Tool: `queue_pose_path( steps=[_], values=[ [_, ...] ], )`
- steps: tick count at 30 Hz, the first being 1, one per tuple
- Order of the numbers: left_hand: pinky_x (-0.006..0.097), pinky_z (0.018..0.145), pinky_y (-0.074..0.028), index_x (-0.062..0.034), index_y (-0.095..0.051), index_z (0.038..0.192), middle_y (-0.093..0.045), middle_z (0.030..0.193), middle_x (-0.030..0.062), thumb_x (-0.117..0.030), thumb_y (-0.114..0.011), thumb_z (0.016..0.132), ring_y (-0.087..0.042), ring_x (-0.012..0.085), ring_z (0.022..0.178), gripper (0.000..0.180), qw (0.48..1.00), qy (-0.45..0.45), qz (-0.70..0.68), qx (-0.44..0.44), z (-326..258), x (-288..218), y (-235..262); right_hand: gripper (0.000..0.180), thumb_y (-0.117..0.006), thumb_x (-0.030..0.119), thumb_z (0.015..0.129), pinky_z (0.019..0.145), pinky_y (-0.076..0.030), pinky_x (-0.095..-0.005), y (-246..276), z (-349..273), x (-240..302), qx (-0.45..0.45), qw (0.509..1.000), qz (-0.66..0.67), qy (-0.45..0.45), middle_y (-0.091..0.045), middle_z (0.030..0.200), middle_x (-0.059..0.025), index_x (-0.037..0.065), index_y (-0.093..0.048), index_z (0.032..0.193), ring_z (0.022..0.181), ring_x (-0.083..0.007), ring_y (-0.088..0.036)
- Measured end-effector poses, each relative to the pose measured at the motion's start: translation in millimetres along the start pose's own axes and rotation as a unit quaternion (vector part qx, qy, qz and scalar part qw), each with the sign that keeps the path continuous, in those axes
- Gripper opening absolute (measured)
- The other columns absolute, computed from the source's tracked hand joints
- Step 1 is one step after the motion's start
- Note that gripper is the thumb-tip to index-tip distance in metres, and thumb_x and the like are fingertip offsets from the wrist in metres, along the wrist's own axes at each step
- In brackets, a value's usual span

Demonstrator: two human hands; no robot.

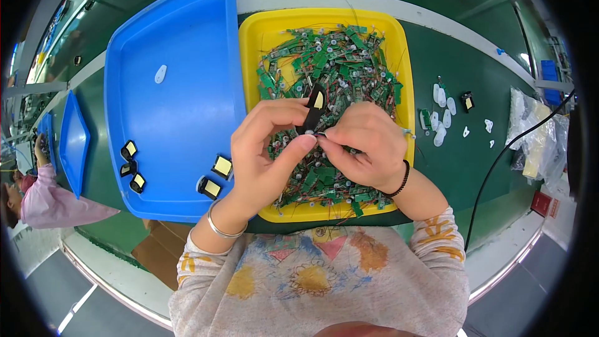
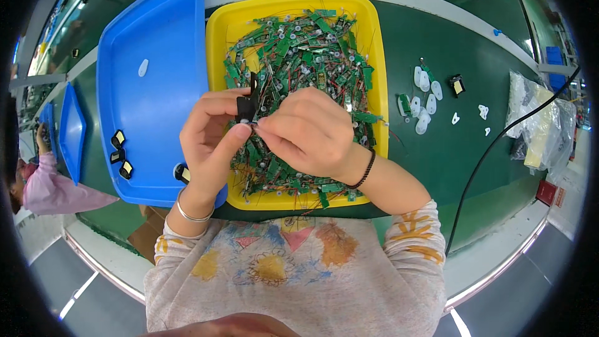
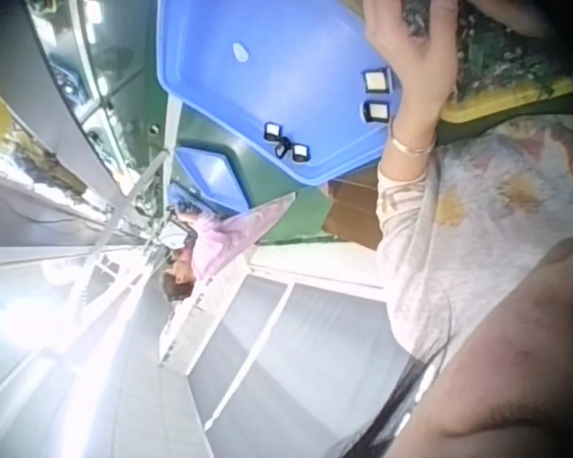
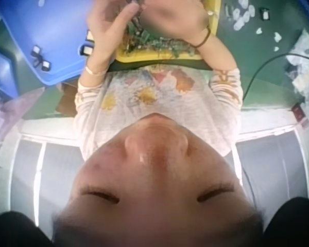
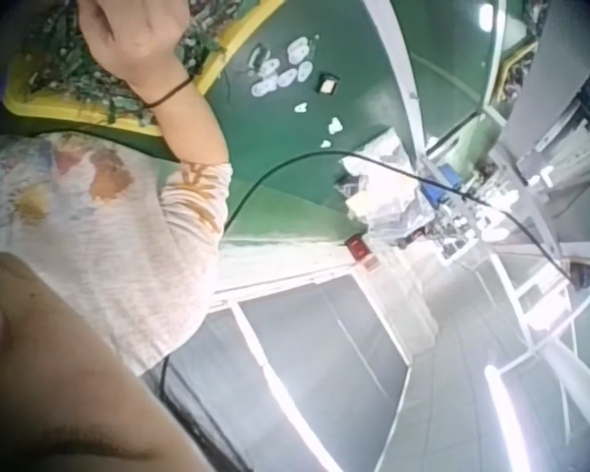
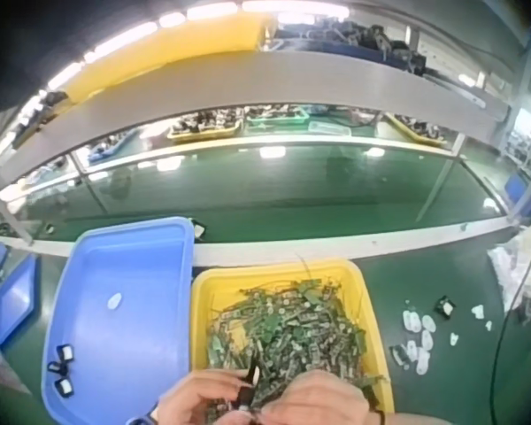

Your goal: The person assembles small electronic components by hand. They pick up black plastic housings and green circuit boards from a yellow tray, insert the boards into the housings, and place the finished units into a blue tray. The process is repeated continuously throughout the clip.

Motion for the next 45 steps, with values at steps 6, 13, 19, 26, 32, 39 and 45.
queue_pose_path(
  steps=[6,13,19,26,32,39,45],
  values=[
    [0.028,0.08,-0.044,0.0026,-0.054,0.092,-0.053,0.1,0.0133,0.0,-0.06,0.076,-0.054,0.0176,0.094,0.017,0.995,0.048,-0.079,0.031,-2,5,-3,0.021,-0.072,-0.001,0.061,0.05,-0.045,-0.03,-5,1,0,0.015,0.999,0.032,-0.007,-0.056,0.067,-0.007,0.002,-0.059,0.077,0.057,-0.0216,-0.054],
    [0.028,0.08,-0.039,0.0018,-0.054,0.09,-0.054,0.093,0.0097,-0.005,-0.058,0.078,-0.051,0.0161,0.089,0.014,0.992,0.032,-0.099,0.068,-2,2,-7,0.022,-0.071,0.002,0.062,0.051,-0.044,-0.0313,-10,2,0,0.032,0.996,0.081,-0.021,-0.055,0.067,-0.0089,0.003,-0.057,0.079,0.057,-0.0243,-0.054],
    [0.029,0.083,-0.041,0.0016,-0.053,0.089,-0.054,0.096,0.0097,-0.001,-0.058,0.078,-0.051,0.0172,0.095,0.013,0.985,0.081,-0.127,0.081,0,9,-10,0.019,-0.07,0.004,0.065,0.055,-0.043,-0.0308,-13,-1,-15,0.057,0.988,0.099,-0.1,-0.057,0.071,-0.0078,0.005,-0.057,0.079,0.061,-0.024,-0.054],
    [0.029,0.086,-0.042,0.0,-0.053,0.089,-0.05,0.118,0.0181,0.0,-0.059,0.079,-0.052,0.0184,0.104,0.012,0.981,0.1,-0.144,0.087,0,16,-11,0.019,-0.07,0.004,0.065,0.057,-0.043,-0.0307,-12,-6,-28,0.038,0.984,0.11,-0.133,-0.057,0.073,-0.0069,0.005,-0.057,0.079,0.063,-0.0237,-0.054],
    [0.038,0.093,-0.038,-0.0032,-0.043,0.086,-0.05,0.117,0.0185,-0.003,-0.054,0.082,-0.05,0.0273,0.11,0.011,0.992,0.069,-0.024,0.105,-3,13,-10,0.019,-0.07,0.004,0.066,0.057,-0.044,-0.0299,-16,-6,-26,0.066,0.981,0.114,-0.14,-0.058,0.074,-0.0068,0.005,-0.057,0.08,0.064,-0.0224,-0.055],
    [0.039,0.093,-0.038,-0.0032,-0.041,0.09,-0.051,0.116,0.0179,-0.004,-0.052,0.084,-0.051,0.0294,0.109,0.012,0.992,0.059,-0.082,0.072,-5,13,-8,0.021,-0.068,0.004,0.067,0.055,-0.044,-0.0282,-15,-4,-22,0.071,0.977,0.142,-0.141,-0.058,0.075,-0.0064,0.005,-0.058,0.085,0.063,-0.021,-0.054],
    [0.031,0.088,-0.04,-0.0003,-0.047,0.096,-0.052,0.11,0.0146,-0.001,-0.058,0.079,-0.051,0.0179,0.102,0.02,0.988,0.087,-0.109,0.059,-3,19,-9,0.022,-0.069,0.004,0.068,0.055,-0.042,-0.024,-16,-11,-31,0.107,0.971,0.116,-0.18,-0.058,0.078,-0.0064,0.002,-0.058,0.088,0.064,-0.0144,-0.053]
  ],
)
Point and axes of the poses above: each hand's wrist, its own z-axis towards the middle knuckle, its own y-axis out of the back of the hand, x = y × z, the point moved 10 cm from there along z, towards the middle knuckle
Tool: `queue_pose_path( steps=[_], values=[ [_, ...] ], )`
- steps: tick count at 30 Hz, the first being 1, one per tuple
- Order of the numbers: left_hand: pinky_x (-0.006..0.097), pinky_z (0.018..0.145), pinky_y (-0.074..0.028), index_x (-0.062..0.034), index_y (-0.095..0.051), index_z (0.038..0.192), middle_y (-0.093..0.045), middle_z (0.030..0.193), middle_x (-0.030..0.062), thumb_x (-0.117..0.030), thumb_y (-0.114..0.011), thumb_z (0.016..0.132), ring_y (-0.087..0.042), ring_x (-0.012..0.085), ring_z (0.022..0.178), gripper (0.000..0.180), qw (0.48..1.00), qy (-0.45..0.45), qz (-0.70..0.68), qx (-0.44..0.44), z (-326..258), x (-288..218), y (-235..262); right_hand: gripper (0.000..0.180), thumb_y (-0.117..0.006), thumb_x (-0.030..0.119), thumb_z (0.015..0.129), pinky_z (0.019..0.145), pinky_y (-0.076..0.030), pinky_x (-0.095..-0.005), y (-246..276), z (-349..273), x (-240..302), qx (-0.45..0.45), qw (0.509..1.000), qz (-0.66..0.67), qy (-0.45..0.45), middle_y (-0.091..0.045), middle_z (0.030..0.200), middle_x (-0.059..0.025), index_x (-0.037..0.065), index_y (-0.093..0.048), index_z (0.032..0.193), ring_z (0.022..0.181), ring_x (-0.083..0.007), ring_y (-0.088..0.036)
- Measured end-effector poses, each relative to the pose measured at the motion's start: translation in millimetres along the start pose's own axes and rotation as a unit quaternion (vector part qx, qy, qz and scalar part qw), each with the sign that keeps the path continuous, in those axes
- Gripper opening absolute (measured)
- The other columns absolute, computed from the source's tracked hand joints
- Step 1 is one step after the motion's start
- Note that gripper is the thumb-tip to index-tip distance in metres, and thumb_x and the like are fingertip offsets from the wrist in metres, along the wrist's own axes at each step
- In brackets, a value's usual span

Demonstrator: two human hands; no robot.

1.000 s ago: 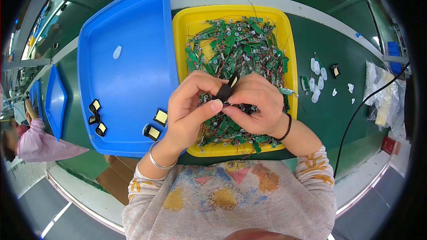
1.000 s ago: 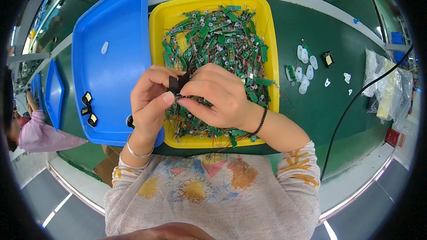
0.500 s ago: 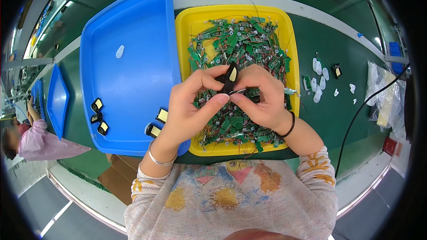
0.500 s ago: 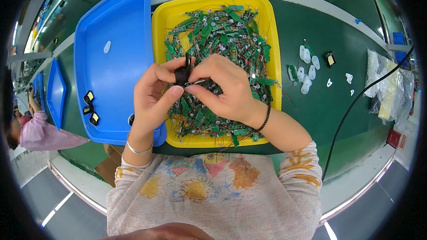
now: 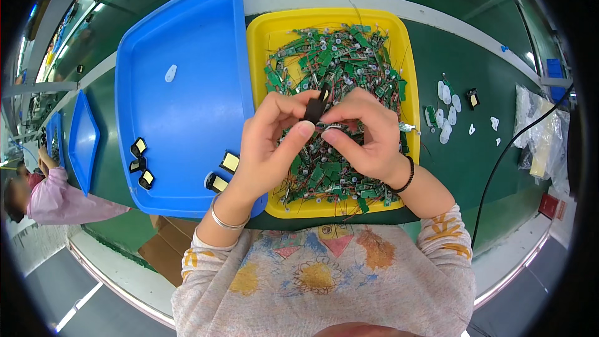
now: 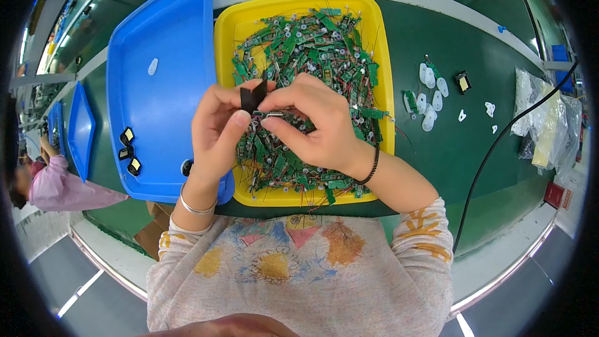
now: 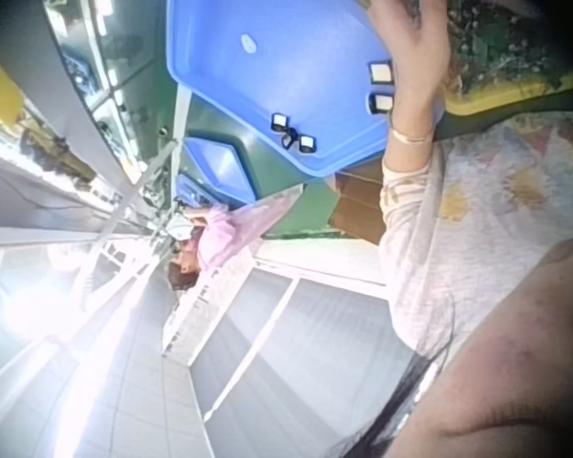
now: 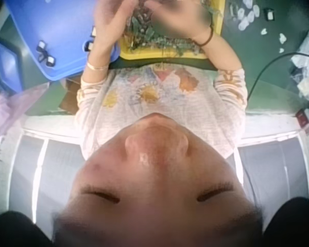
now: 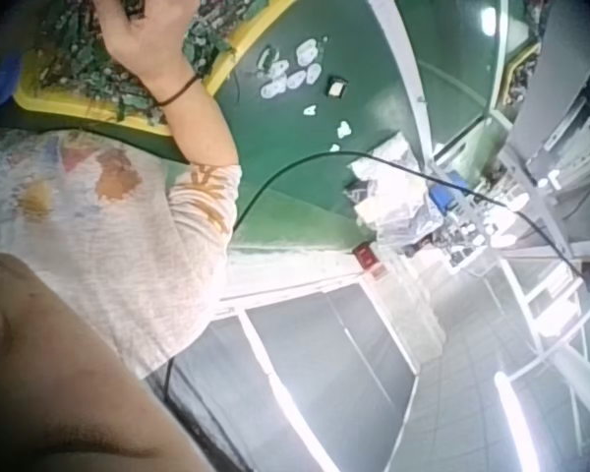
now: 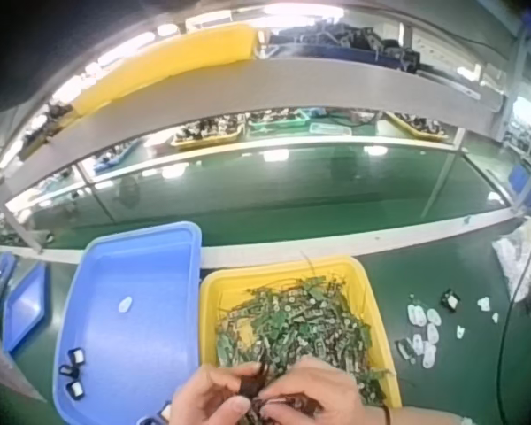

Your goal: The person assembles small electronic components by hand. They pick up black plastic housings and green circuit boards from a yellow tray, insert the boards into the housings, and place the finished units into a blue tray. The process is repeated continuously throughout the clip.

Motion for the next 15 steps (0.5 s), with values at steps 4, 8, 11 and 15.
queue_pose_path(
  steps=[4,8,11,15],
  values=[
    [0.03,0.08,-0.042,-0.002,-0.049,0.099,-0.053,0.104,0.0109,-0.009,-0.067,0.072,-0.052,0.019,0.09,0.033,0.983,-0.02,0.183,0.02,7,-10,1,0.02,-0.066,0.002,0.073,0.059,-0.042,-0.0206,-5,-8,-33,-0.043,0.966,0.219,-0.128,-0.059,0.082,-0.004,0.001,-0.056,0.091,0.069,-0.0066,-0.052],
    [0.029,0.076,-0.041,-0.0034,-0.051,0.099,-0.053,0.102,0.0108,-0.012,-0.071,0.067,-0.051,0.0213,0.082,0.039,0.913,-0.144,0.382,-0.019,6,-31,4,0.016,-0.062,0.0,0.078,0.064,-0.045,-0.0197,-13,-8,-39,0.0,0.927,0.322,-0.192,-0.057,0.083,-0.0034,-0.001,-0.053,0.092,0.073,-0.0056,-0.053],
    [0.028,0.078,-0.041,-0.0036,-0.046,0.106,-0.055,0.102,0.0089,-0.008,-0.064,0.076,-0.052,0.0162,0.088,0.035,0.984,-0.07,0.157,-0.052,7,-19,16,0.014,-0.061,0.0,0.079,0.061,-0.046,-0.0196,-19,-9,-42,0.015,0.898,0.384,-0.214,-0.057,0.079,-0.0039,0.0,-0.052,0.09,0.069,-0.0065,-0.055],
    [0.024,0.075,-0.044,-0.003,-0.04,0.113,-0.058,0.099,0.0099,-0.003,-0.058,0.081,-0.055,0.0124,0.088,0.037,0.988,0.1,-0.107,-0.047,7,17,17,0.013,-0.06,0.001,0.08,0.057,-0.047,-0.0201,-22,-11,-43,0.019,0.891,0.385,-0.238,-0.057,0.073,-0.0037,0.0,-0.051,0.089,0.063,-0.0086,-0.057]
  ],
)
Point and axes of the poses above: each hand's wrist, its own z-axis towards the middle knuckle, its own y-axis out of the back of the hand, x = y × z, the point moved 10 cm from there along z, towards the middle knuckle
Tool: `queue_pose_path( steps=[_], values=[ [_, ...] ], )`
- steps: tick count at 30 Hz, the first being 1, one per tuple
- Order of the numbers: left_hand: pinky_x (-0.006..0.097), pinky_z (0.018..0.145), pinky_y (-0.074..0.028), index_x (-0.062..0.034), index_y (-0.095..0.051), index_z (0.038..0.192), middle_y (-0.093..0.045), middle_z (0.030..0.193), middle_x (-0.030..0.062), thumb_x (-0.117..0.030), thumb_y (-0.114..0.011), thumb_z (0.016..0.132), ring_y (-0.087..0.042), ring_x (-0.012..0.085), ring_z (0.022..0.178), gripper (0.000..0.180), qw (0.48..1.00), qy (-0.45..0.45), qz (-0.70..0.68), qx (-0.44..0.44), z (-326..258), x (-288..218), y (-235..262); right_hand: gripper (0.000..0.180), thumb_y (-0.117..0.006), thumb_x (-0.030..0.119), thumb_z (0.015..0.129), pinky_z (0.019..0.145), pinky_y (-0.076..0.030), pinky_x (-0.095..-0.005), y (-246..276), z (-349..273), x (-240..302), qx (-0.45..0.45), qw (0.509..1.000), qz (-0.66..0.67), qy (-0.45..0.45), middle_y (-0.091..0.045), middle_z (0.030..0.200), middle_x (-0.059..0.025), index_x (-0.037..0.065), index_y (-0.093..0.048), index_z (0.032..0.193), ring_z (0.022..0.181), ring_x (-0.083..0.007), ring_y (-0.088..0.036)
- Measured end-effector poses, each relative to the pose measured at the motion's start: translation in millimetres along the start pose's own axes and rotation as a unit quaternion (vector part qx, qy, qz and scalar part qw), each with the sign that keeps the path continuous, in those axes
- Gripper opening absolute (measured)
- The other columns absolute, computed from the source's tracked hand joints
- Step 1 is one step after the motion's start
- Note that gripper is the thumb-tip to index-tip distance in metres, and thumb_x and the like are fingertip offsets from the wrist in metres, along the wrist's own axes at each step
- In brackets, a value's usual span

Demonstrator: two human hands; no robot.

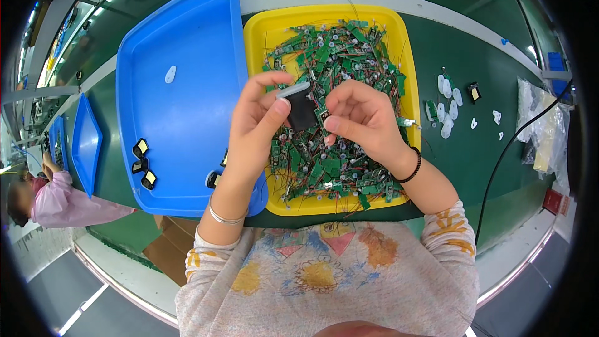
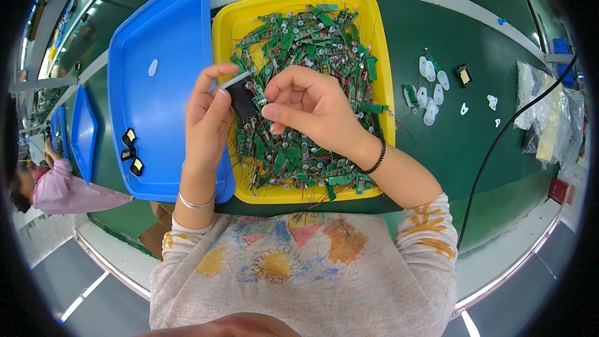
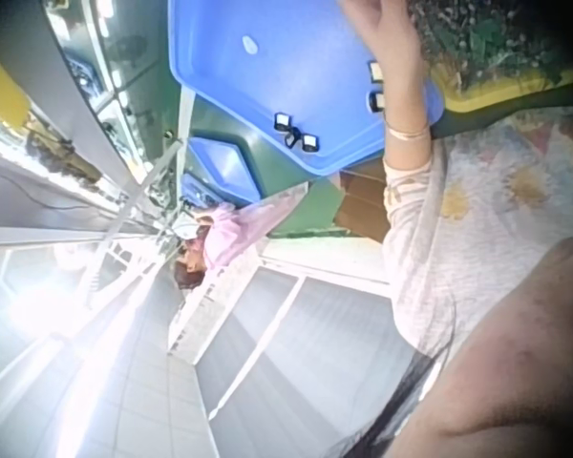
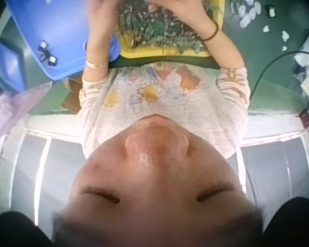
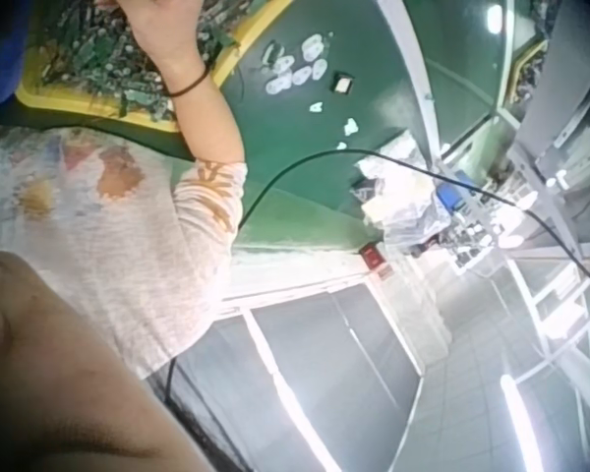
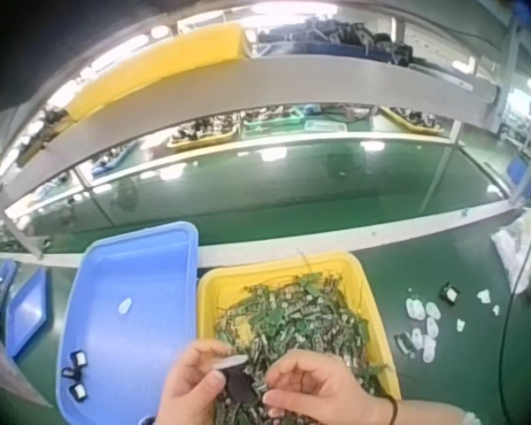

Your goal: The person assembles small electronic components by hand. They pick up black plastic housings and green circuit boards from a yellow tray, insert the boards into the housings, and place the finished units into a blue tray. The process is repeated continuously throughout the clip.

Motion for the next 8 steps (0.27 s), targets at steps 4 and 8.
queue_pose_path(
  steps=[4,8],
  values=[
    [0.024,0.078,-0.043,-0.0041,-0.04,0.114,-0.059,0.096,0.0092,-0.009,-0.062,0.078,-0.056,0.0127,0.087,0.043,0.999,0.004,0.047,0.01,-2,4,-11,0.013,-0.06,0.003,0.08,0.055,-0.048,-0.0205,4,2,-4,-0.013,0.999,0.032,-0.002,-0.058,0.072,-0.0042,0.001,-0.05,0.089,0.061,-0.0102,-0.059],
    [0.025,0.079,-0.042,-0.0056,-0.041,0.114,-0.059,0.096,0.0093,-0.008,-0.065,0.076,-0.056,0.0128,0.087,0.045,0.999,0.009,0.039,0.03,-2,6,-13,0.014,-0.06,0.003,0.081,0.056,-0.048,-0.0204,5,1,-6,-0.011,0.998,0.06,-0.001,-0.058,0.072,-0.0048,0.001,-0.05,0.09,0.061,-0.011,-0.06]
  ],
)
Point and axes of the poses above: each hand's wrist, its own z-axis towards the middle knuckle, its own y-axis out of the back of the hand, x = y × z, the point moved 10 cm from there along z, towards the middle knuckle
